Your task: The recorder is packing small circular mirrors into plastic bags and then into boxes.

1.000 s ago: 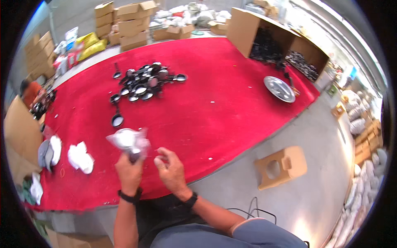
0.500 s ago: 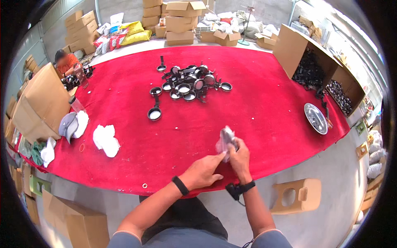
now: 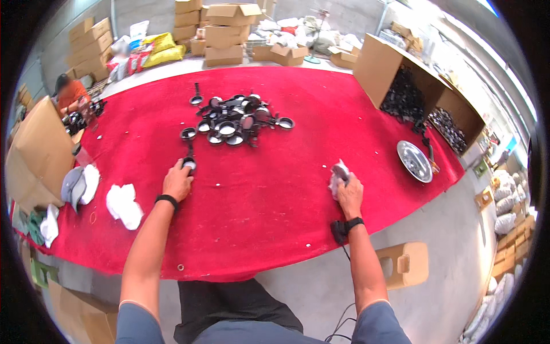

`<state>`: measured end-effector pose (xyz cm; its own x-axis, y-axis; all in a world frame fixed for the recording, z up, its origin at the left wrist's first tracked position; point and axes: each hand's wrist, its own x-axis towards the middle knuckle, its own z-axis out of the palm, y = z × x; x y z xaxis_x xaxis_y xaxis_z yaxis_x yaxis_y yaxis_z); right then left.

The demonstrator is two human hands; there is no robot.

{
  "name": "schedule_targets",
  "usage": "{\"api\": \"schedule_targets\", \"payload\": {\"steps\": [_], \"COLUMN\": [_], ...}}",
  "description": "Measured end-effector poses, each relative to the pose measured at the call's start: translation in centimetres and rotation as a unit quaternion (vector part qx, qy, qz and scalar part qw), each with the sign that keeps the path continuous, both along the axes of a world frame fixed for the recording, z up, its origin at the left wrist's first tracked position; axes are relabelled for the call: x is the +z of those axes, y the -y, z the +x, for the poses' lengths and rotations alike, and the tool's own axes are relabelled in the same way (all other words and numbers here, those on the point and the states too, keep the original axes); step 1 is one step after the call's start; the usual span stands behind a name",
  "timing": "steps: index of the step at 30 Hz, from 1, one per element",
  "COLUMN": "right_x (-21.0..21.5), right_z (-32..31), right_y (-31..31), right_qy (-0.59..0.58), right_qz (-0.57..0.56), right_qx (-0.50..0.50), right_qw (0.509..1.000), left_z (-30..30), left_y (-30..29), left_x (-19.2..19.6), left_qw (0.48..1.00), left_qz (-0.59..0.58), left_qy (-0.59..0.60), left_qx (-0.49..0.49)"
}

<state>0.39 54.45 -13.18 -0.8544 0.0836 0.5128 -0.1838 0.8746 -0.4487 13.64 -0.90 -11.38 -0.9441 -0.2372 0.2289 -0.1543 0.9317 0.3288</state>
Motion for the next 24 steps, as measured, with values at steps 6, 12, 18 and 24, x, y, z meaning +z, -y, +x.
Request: {"api": "schedule_targets", "payload": {"steps": [6,12,18,24], "right_x": [0.3,2.2,7.5,11.8], "right_z": [1.9,2.0,9.8,24.1], "right_y": [-3.3,-1.1,10.1,22.4], "right_qy": [0.039,0.102,-0.107,0.033], "right_qz": [-0.031,-0.059,0.039,0.299], "right_qx": [0.029,0.029,0.272,0.567], "right_qw": [0.998,0.993,0.955,0.767], "left_z": [1.6,9.5,18.0,22.8], "left_y": [-2.5,-4.1,-9.1,-7.5], "left_x": [1.3,1.9,7.1,8.1], "left_qw": [0.997,0.968,0.935,0.907], "left_qz": [0.056,0.068,0.329,0.349], "left_qy": [-0.049,-0.223,-0.013,0.054], "left_qx": [-0.01,-0.093,-0.13,-0.228]}}
